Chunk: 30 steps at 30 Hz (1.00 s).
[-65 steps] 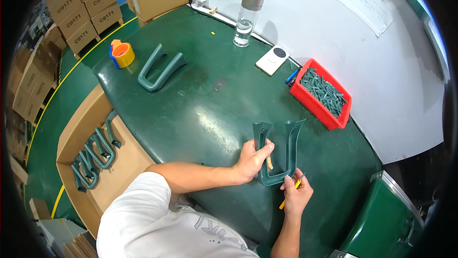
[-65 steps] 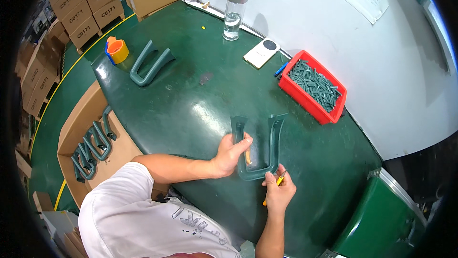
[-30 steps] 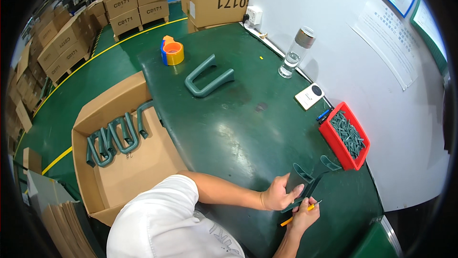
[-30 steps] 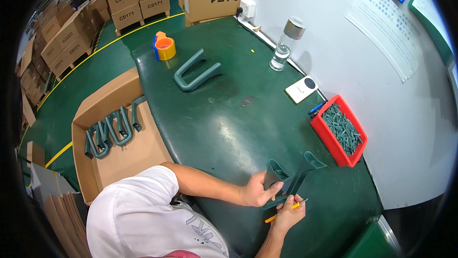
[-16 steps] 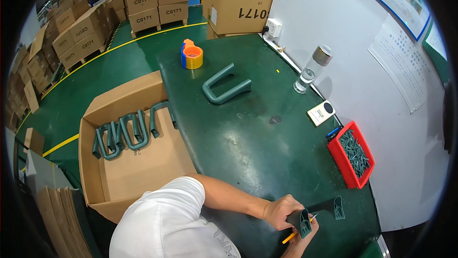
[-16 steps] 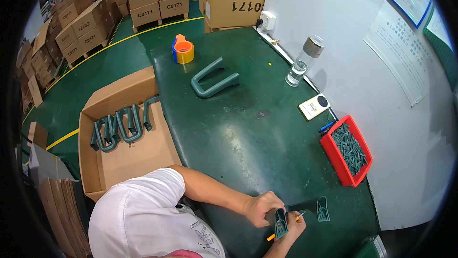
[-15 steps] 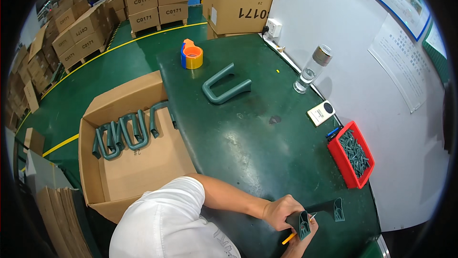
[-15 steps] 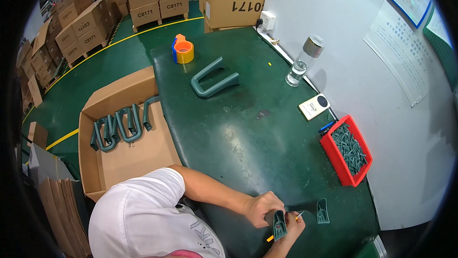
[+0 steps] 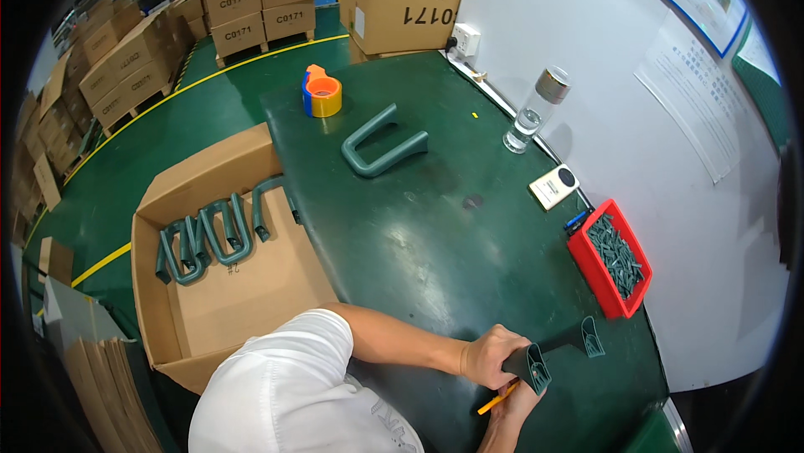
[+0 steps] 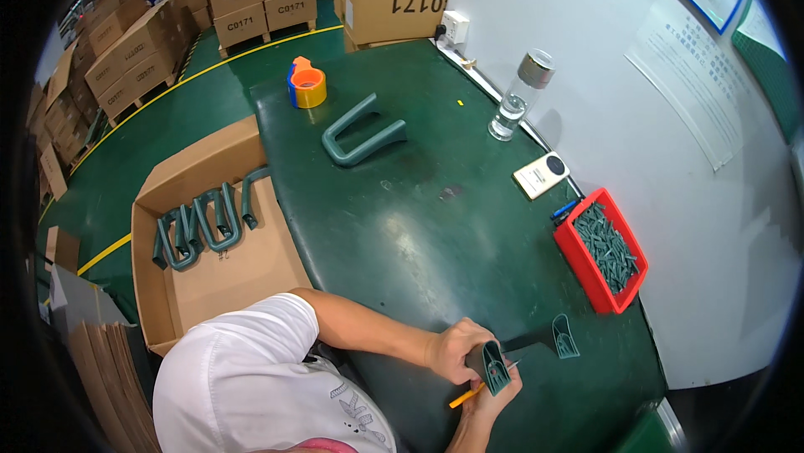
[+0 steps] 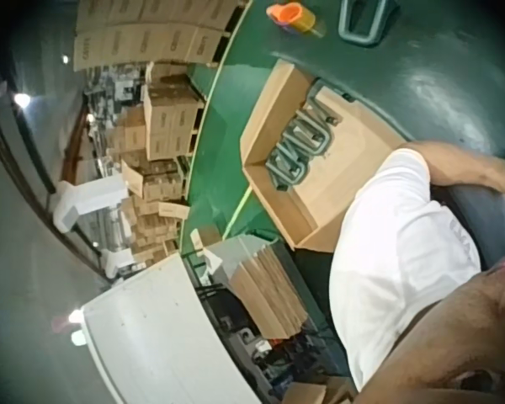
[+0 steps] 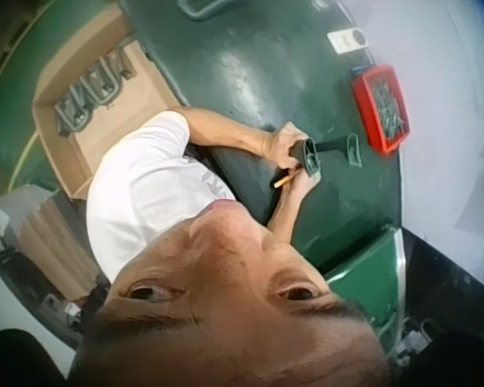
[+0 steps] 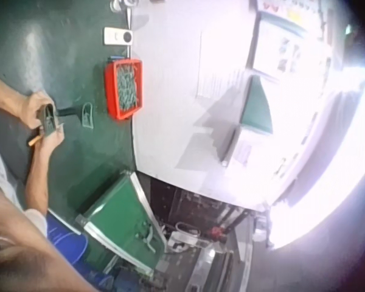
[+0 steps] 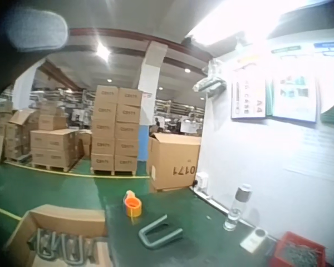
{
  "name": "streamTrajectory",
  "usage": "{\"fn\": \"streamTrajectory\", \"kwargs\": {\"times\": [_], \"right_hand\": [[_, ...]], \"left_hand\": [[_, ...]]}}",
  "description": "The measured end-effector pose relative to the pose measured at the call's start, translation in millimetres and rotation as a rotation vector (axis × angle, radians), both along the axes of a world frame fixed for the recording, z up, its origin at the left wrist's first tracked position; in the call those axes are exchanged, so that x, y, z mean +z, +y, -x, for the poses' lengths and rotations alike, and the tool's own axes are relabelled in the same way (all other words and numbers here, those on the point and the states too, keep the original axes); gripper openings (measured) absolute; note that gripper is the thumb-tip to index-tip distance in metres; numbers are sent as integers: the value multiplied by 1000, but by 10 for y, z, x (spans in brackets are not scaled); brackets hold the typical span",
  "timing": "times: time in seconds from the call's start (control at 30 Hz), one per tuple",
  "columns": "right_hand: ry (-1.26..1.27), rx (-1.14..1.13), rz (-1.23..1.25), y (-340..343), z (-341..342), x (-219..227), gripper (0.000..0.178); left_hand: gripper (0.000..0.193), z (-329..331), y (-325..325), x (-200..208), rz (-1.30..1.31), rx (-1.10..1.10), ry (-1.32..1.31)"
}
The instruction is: Deburring and cleaning plastic molded components using a tool and then placing them in a collection box.
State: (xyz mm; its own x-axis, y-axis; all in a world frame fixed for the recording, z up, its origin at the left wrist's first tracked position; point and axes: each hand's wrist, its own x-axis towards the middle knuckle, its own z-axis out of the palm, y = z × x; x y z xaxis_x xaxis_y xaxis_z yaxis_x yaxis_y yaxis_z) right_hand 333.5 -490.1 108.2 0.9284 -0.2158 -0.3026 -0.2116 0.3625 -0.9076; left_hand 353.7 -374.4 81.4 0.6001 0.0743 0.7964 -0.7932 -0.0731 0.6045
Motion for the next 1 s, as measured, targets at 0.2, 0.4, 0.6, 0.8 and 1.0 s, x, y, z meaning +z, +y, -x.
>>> {"fn": "streamTrajectory", "kwargs": {"times": [0.2, 0.4, 0.6, 0.8, 1.0], "right_hand": [[-38, 119, 214, -104, -11, -283, 4], [-450, -94, 204, -181, 132, 255, 15], [-1225, 26, 81, -561, -266, 1315, 21], [-559, 133, 878, -480, -765, 600, 34], [-255, 323, 758, -301, -411, 97, 24]], "left_hand": [[31, -152, 2, -57, -77, 216, -83], [18, -438, 154, 127, 568, 16, 575], [17, -470, 229, 169, 801, -392, 706], [24, -433, 318, 166, 770, -501, 773], [32, -420, 294, 134, 630, -630, 687]]}}
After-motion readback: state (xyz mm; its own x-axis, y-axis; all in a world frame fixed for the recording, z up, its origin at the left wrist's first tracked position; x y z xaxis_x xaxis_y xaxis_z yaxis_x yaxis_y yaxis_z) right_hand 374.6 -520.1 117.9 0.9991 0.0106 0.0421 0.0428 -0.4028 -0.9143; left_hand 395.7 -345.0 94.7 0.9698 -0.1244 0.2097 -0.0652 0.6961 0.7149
